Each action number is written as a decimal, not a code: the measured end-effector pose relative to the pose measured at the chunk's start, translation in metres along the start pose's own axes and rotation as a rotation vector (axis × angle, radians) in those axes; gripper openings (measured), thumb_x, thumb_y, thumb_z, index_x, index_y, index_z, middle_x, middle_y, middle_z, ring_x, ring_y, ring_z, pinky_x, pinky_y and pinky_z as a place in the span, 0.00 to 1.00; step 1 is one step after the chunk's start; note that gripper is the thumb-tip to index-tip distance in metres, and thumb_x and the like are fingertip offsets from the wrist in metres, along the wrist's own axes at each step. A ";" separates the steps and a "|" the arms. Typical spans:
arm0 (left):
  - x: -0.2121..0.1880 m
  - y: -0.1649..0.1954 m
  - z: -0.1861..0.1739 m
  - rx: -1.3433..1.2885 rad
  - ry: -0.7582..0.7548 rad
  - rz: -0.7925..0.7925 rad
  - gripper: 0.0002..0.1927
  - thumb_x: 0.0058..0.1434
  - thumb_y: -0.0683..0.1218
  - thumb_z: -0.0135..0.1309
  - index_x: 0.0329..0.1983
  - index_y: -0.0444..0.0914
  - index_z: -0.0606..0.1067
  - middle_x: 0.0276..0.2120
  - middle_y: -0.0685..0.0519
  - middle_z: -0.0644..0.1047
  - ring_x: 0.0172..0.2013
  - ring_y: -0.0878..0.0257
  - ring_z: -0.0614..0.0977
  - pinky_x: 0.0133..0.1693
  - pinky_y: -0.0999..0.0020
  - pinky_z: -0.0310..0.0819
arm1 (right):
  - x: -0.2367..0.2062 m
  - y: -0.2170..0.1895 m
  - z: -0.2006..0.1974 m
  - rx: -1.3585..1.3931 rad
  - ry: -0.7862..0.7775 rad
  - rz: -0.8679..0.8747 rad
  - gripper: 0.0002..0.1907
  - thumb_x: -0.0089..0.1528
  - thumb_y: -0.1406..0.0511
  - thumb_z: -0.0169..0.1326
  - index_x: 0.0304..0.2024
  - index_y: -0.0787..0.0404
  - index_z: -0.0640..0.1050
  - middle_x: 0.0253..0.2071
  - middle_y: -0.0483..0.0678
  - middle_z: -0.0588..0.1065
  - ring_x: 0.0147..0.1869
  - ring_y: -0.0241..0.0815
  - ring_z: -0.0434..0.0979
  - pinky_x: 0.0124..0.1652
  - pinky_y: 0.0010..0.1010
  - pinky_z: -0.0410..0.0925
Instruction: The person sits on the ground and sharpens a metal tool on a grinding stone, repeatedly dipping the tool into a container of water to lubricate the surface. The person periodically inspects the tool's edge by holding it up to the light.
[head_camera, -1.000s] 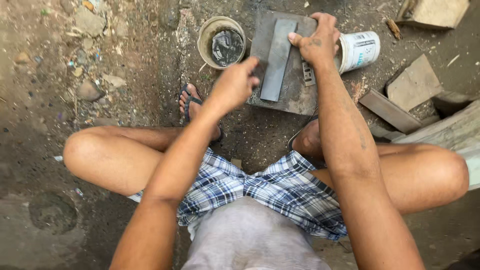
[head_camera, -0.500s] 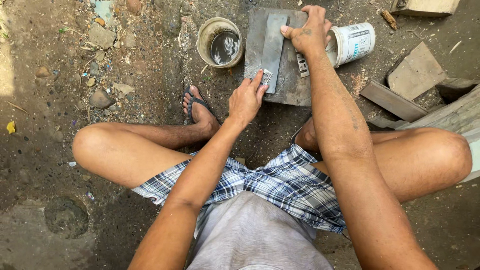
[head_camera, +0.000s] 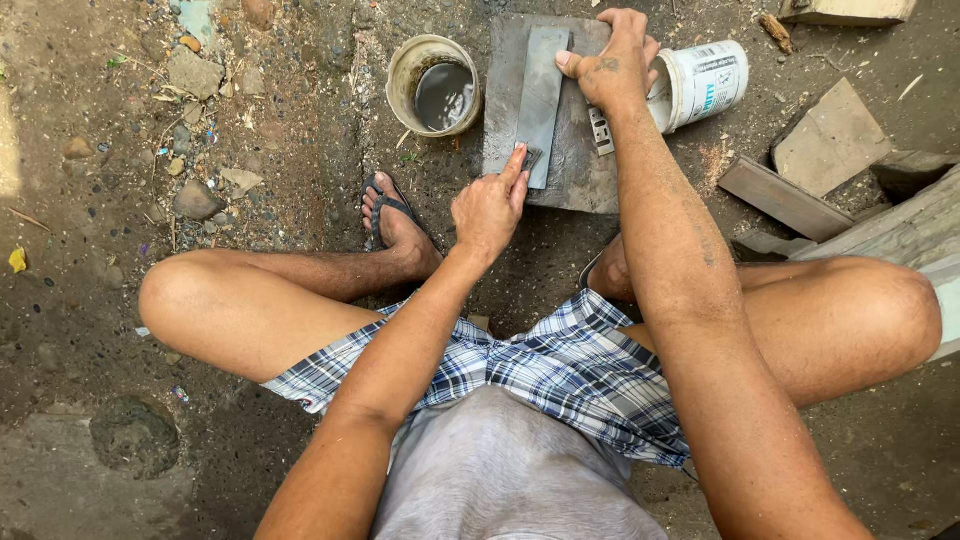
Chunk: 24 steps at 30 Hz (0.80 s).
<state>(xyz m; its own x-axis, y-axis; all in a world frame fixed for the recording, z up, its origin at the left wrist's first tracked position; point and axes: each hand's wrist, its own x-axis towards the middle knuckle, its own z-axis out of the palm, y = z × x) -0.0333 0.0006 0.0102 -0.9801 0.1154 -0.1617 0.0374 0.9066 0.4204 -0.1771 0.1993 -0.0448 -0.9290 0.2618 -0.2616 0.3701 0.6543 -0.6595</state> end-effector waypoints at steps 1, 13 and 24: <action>0.001 0.000 0.001 0.005 -0.006 -0.015 0.21 0.70 0.57 0.51 0.66 0.57 0.72 0.25 0.46 0.80 0.26 0.47 0.83 0.30 0.49 0.75 | 0.000 0.000 0.000 -0.004 0.001 0.004 0.40 0.49 0.49 0.77 0.58 0.46 0.71 0.62 0.37 0.66 0.71 0.49 0.56 0.63 0.59 0.53; 0.012 -0.006 0.012 0.149 -0.007 0.069 0.20 0.68 0.60 0.51 0.63 0.65 0.72 0.25 0.41 0.79 0.24 0.43 0.82 0.26 0.47 0.74 | 0.001 -0.006 -0.001 0.026 0.033 0.013 0.42 0.45 0.54 0.77 0.57 0.48 0.71 0.64 0.44 0.64 0.71 0.57 0.54 0.62 0.63 0.50; 0.036 -0.009 0.007 -0.011 0.066 0.172 0.17 0.69 0.57 0.50 0.61 0.59 0.76 0.26 0.46 0.80 0.25 0.47 0.82 0.27 0.49 0.74 | 0.004 0.001 0.004 0.039 0.072 0.015 0.43 0.49 0.49 0.78 0.60 0.51 0.71 0.64 0.48 0.68 0.72 0.60 0.60 0.65 0.61 0.54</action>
<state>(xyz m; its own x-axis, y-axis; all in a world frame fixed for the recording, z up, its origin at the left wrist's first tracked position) -0.0674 -0.0004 -0.0058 -0.9701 0.2410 -0.0277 0.2037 0.8714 0.4462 -0.1805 0.1981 -0.0488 -0.9205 0.3224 -0.2208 0.3819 0.6222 -0.6834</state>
